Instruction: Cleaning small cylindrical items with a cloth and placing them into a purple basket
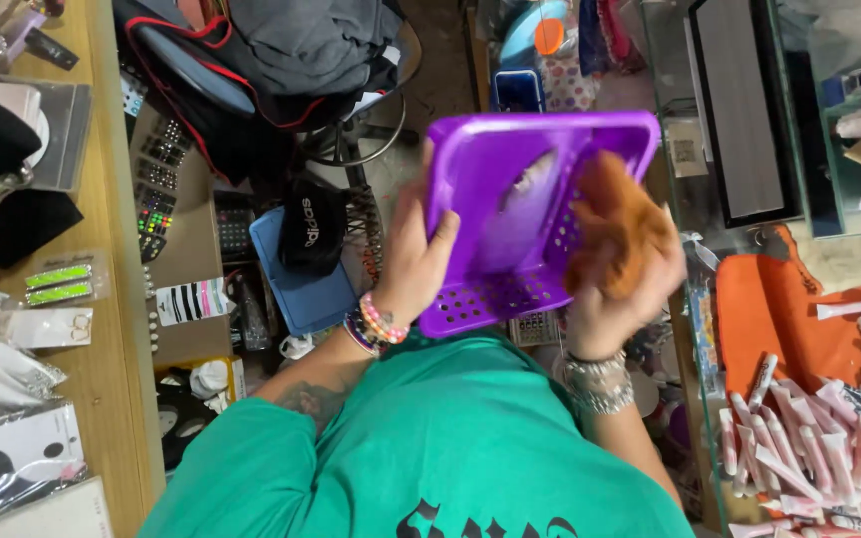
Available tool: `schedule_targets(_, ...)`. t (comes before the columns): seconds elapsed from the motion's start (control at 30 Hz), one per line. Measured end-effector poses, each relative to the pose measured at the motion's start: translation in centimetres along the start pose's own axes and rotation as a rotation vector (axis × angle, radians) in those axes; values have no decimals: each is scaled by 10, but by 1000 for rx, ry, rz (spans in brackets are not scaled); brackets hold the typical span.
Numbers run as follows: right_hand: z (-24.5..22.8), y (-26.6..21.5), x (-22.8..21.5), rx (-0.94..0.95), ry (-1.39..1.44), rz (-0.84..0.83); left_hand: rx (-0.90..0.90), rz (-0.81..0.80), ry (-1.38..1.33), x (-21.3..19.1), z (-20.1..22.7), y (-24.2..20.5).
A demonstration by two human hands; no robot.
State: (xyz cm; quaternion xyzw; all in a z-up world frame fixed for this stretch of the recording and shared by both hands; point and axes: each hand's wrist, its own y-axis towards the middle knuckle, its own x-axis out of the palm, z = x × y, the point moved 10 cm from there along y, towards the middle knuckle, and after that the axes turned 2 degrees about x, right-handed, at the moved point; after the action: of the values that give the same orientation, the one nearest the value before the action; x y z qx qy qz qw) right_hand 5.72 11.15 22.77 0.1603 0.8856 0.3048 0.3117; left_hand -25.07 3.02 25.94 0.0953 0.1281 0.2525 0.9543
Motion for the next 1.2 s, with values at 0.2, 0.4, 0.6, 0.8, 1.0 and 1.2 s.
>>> schedule_targets(0.2,-119,-3,69,-235,82,-170,56,-126,-143,43,-20,-19)
schedule_targets(0.4,-124,13,73,-125,243,-130,78,-185,-161,54,-18,-22)
schedule_targets(0.6,-100,15,85,420,707,-306,112,-265,-52,52,22,-11)
schedule_targets(0.8,-92,10,107,895,1341,-243,140,-258,-18,53,40,-4)
schedule_targets(1.0,51,-64,188,1131,1482,-319,-216,-265,-108,51,-10,9)
schedule_targets(1.2,-45,25,94,1055,1321,-127,-310,-30,-58,14,-77,21)
